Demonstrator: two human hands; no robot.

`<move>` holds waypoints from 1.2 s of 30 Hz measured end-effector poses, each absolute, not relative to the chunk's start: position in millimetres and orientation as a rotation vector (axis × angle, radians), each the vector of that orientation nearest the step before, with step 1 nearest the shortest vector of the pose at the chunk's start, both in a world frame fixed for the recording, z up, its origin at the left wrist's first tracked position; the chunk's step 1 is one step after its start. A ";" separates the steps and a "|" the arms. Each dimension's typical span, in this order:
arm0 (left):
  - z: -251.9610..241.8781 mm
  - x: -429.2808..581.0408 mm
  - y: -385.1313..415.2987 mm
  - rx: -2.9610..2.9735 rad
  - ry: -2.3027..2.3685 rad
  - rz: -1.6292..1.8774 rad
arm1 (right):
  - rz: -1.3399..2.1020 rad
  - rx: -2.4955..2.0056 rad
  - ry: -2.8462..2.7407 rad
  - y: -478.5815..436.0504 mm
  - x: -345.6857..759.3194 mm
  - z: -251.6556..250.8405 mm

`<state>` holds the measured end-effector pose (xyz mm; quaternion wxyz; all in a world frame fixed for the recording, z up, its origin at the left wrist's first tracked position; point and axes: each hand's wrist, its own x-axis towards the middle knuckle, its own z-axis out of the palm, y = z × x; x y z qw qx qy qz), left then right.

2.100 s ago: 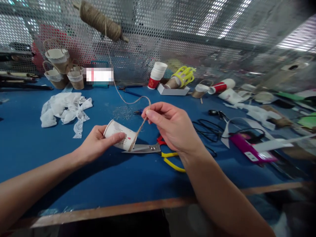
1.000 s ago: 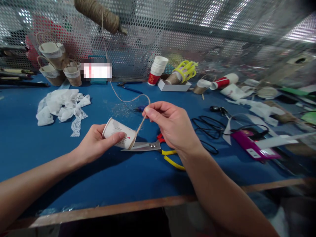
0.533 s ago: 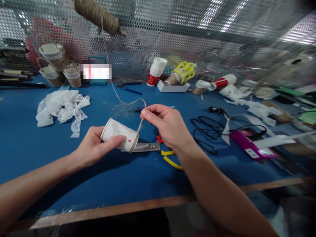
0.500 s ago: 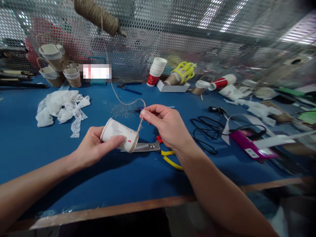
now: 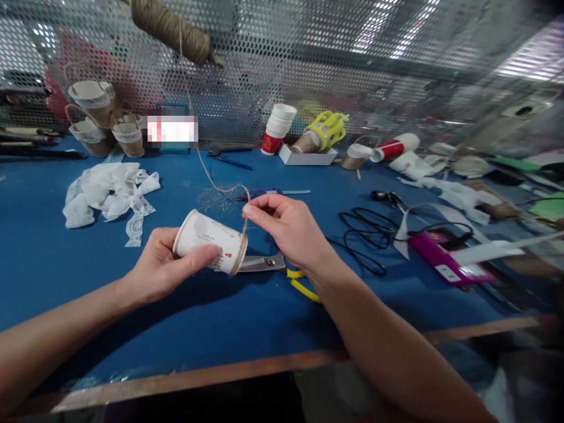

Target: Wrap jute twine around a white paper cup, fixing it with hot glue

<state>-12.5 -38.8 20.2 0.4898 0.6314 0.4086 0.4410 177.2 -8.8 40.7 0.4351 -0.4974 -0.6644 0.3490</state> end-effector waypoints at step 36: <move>21.7 -12.6 -40.3 1.611 1.000 1.114 | 0.815 -1.310 -1.733 -11.7 175.3 41.3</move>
